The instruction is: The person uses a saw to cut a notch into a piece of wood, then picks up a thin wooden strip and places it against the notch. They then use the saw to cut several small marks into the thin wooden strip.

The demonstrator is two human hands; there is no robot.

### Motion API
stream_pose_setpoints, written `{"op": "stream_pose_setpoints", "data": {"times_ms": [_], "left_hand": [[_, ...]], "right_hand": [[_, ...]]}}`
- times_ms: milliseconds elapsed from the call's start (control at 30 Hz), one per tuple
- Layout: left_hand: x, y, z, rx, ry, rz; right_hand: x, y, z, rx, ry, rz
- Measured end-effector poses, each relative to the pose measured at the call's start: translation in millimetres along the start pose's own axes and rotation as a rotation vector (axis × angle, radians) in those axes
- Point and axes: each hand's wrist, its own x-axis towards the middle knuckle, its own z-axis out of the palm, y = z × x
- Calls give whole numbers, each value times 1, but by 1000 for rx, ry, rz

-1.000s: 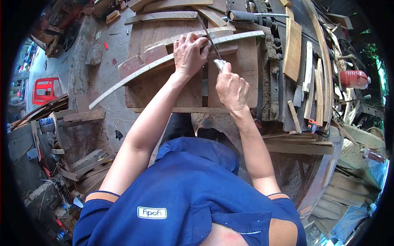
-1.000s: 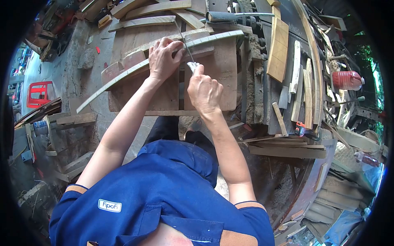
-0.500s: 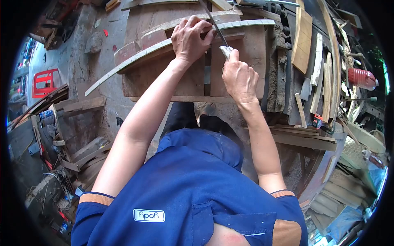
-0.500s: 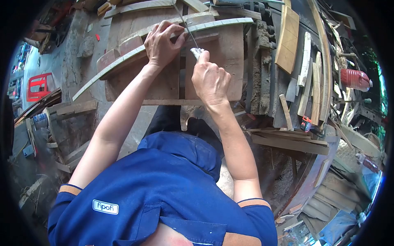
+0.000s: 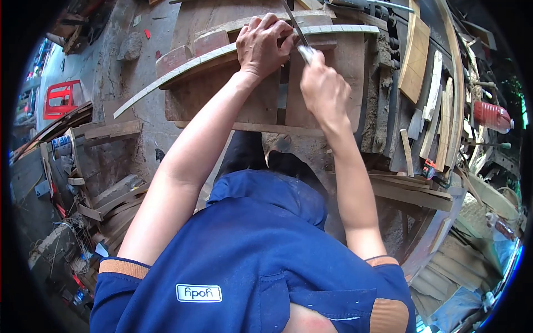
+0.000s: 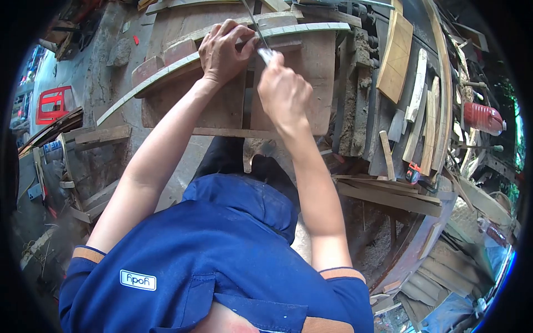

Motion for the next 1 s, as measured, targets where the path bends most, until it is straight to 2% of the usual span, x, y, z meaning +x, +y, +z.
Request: {"op": "stream_pose_setpoints", "data": {"times_ms": [133, 267, 333, 433, 533, 600, 633, 733, 933, 1000], "left_hand": [[1, 0, -1, 3, -18, -8], [1, 2, -3, -10, -36, -22], [0, 2, -2, -7, -42, -24], [1, 2, -3, 7, -13, 11], [5, 2, -4, -11, -20, -16], [1, 2, -3, -6, -28, -13], [0, 0, -2, 8, -11, 6], [0, 0, 0, 12, -33, -13], [1, 1, -2, -27, -18, -21], [0, 0, -2, -14, -34, -28]], "right_hand": [[11, -6, 6, -3, -10, 22], [-19, 1, -6, 12, -73, 54], [11, -5, 7, 2, 4, 16], [9, -5, 7, 19, 48, -7], [-5, 1, -1, -7, -12, 9], [-10, 3, 2, 89, -76, 67], [-2, 1, 2, 101, -25, 33], [19, -4, 11, 76, -23, 18], [-8, 2, -4, 9, -49, 41], [12, -2, 2, -8, -47, 21]]}}
